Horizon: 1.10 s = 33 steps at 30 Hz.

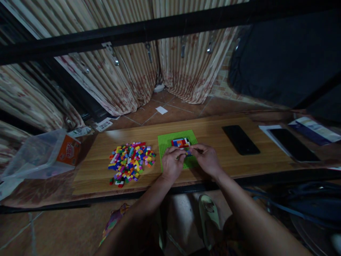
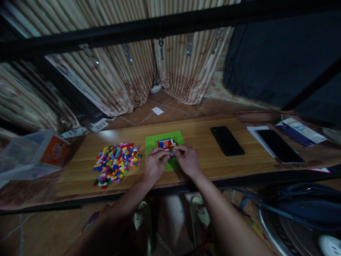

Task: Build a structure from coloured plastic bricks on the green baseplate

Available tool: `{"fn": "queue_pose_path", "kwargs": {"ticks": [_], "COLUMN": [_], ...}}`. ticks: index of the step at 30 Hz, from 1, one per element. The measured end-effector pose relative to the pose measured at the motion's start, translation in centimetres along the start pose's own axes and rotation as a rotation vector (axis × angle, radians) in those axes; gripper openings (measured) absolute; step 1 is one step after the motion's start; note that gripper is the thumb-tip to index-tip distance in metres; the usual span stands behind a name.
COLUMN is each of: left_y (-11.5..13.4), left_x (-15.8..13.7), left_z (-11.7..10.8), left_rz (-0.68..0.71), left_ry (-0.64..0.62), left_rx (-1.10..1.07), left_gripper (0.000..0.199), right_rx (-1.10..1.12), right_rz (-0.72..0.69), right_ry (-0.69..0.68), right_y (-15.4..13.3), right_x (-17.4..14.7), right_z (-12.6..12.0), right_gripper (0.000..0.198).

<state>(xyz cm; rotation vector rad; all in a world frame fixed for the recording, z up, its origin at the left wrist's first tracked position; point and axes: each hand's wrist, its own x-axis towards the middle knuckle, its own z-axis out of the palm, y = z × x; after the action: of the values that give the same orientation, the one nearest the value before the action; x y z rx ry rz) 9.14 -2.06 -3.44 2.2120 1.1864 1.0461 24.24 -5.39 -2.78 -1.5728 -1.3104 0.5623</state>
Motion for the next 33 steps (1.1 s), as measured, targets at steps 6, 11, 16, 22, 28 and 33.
{"fn": "queue_pose_path", "kwargs": {"ticks": [6, 11, 16, 22, 28, 33], "left_y": [-0.4, -0.3, -0.2, 0.0, 0.2, 0.3], "left_x": [-0.1, 0.2, 0.2, 0.2, 0.0, -0.3], "left_z": [0.3, 0.7, 0.8, 0.6, 0.5, 0.7], "left_rz": [-0.018, -0.049, -0.068, -0.072, -0.104, -0.117], "left_ry": [0.045, 0.066, 0.073, 0.025, 0.021, 0.019], "left_rx": [-0.014, 0.014, 0.038, 0.063, 0.085, 0.099], "left_gripper": [0.009, 0.007, 0.008, 0.01, 0.012, 0.016], "right_rx": [0.033, 0.018, -0.075, -0.227, -0.274, -0.279], "right_rz": [0.035, 0.055, 0.123, 0.2, 0.179, 0.12], "right_ry": [-0.004, -0.013, 0.04, 0.105, 0.115, 0.082], "right_y": [-0.1, 0.1, 0.6, 0.5, 0.9, 1.7], "right_x": [0.1, 0.1, 0.1, 0.2, 0.4, 0.4], "right_z": [0.1, 0.2, 0.7, 1.6, 1.8, 1.8], "right_gripper": [0.022, 0.022, 0.028, 0.042, 0.037, 0.043]}}
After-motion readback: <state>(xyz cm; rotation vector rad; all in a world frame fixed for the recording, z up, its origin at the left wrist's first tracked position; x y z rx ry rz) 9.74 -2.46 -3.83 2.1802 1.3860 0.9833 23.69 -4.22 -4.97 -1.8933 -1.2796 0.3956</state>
